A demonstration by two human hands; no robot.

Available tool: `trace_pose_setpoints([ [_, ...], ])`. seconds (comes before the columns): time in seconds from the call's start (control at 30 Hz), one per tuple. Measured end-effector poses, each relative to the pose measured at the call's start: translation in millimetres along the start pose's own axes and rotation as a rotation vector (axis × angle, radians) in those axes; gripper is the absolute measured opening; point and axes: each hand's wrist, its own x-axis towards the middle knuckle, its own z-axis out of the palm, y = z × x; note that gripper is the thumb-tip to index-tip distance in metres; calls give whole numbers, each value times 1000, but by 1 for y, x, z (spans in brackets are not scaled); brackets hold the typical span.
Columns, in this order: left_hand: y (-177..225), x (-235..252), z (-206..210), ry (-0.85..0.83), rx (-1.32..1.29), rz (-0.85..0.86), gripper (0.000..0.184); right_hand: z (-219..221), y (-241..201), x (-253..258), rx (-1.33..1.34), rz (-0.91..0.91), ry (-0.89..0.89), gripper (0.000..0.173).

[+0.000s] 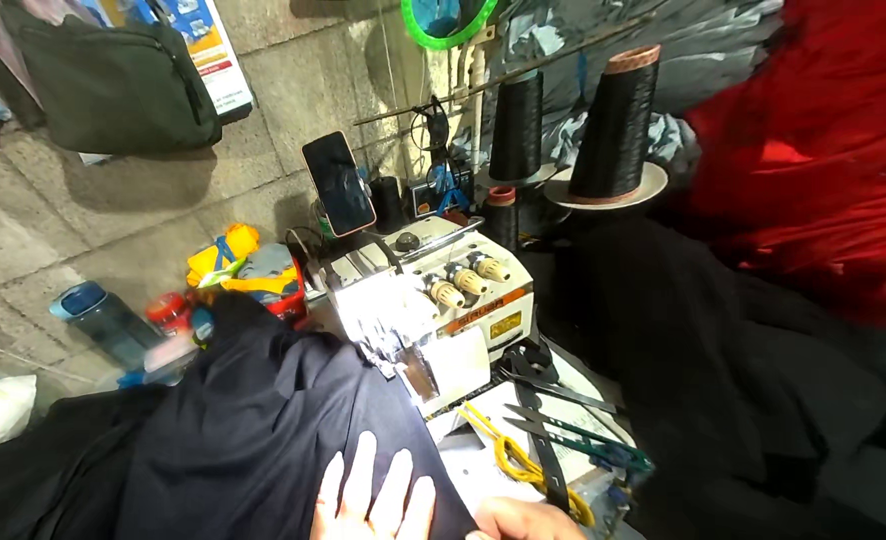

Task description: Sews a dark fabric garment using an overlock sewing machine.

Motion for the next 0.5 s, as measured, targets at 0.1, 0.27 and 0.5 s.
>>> trace_pose_setpoints([
  [0.1,-10,13,1,-58,-23,-56,30,-2,1,22,16,79,26,23],
  [0.27,-34,28,7,-53,-118,-144,41,-1,12,66,31,153,99,22],
  [0.5,-67,58,9,-358,-156,-391,42,7,18,120,-155,377,253,25],
])
